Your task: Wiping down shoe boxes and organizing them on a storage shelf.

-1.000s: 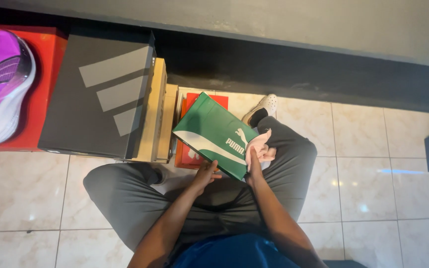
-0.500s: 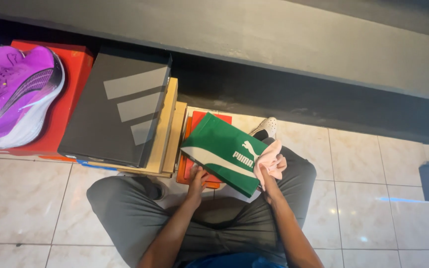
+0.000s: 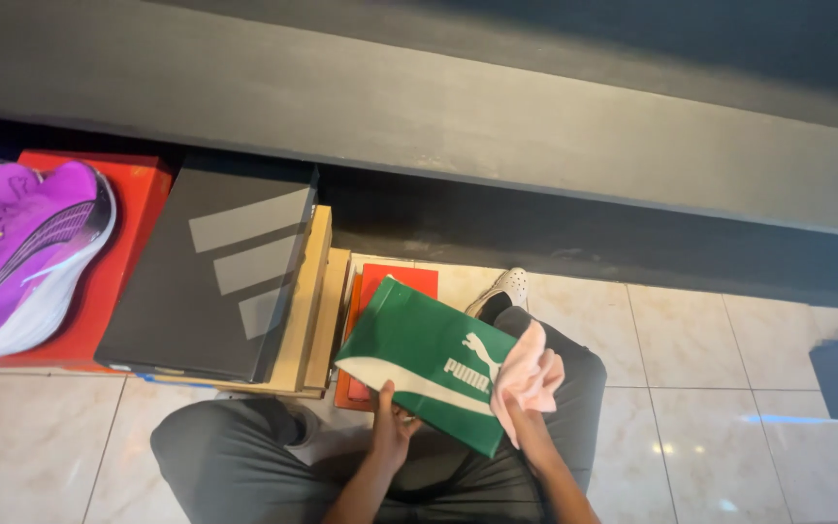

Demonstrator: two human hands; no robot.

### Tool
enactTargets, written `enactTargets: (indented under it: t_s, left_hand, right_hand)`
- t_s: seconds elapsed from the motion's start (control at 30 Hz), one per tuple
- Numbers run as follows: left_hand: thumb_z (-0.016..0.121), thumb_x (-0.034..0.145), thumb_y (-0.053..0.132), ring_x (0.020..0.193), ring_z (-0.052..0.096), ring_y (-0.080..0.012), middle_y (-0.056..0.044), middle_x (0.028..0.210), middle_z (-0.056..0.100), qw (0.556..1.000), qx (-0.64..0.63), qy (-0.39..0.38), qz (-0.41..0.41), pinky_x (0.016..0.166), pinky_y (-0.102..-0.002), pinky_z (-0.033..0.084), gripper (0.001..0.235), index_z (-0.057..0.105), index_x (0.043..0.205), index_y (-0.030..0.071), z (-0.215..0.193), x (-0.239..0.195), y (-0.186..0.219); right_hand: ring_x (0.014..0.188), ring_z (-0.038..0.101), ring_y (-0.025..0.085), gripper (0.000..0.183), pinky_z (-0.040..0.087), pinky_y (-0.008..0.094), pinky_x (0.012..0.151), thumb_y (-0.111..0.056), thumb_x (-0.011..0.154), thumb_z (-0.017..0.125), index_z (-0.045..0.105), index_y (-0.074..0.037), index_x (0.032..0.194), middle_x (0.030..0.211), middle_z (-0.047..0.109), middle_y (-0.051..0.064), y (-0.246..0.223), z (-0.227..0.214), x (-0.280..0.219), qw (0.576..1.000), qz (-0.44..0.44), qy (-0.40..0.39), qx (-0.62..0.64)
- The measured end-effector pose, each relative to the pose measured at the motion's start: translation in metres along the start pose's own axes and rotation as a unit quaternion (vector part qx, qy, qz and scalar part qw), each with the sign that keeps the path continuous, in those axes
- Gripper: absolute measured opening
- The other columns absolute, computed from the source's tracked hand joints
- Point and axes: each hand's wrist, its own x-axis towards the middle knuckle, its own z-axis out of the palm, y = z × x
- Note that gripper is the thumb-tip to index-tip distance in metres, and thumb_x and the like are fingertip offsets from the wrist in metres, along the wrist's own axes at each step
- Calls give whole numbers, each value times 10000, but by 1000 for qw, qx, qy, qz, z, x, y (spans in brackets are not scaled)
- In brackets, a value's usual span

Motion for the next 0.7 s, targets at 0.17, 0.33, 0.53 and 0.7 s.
enactTargets:
  t_s: [0.17,0.33,0.53,0.7]
  left_hand:
    - [563,797,334,1358,366,-419,-237,1519,277,998,1,-57,16,1102,-568,367,979,-4,1594,288,58,-73,11]
    - [524,949,247,1204,577,-303,-196,1372,587,967,-53,-246,37,1038,-457,437,587,416,1476,13,118,-121,16]
    - [550,913,159,1305,471,-315,-164,1482,474,959,-33,-271,78,1102,-486,341,707,284,1567,109,167,-115,14]
    - [586,820,243,1357,357,-251,-100,1541,352,960,63,-243,125,1135,-417,237,873,159,1578,182,248,-140,54]
  right_hand:
    - [1189,473,350,628,265,622,1099,-574,905,382,593,-102,1260,1304,543,137,-221,43,-132,938,58,328,92]
    - [1381,468,319,538,343,452,1212,-252,997,440,396,-7,1475,1509,442,190,-153,-30,-115,843,-412,345,-10]
    - [1346,485,305,511,390,397,1141,-168,1017,469,342,-8,1485,1505,425,197,4,-70,-136,783,-499,370,9]
    - [1243,508,298,463,424,381,1017,-164,1012,486,336,-40,1432,1436,437,191,18,-88,-120,803,-489,330,82]
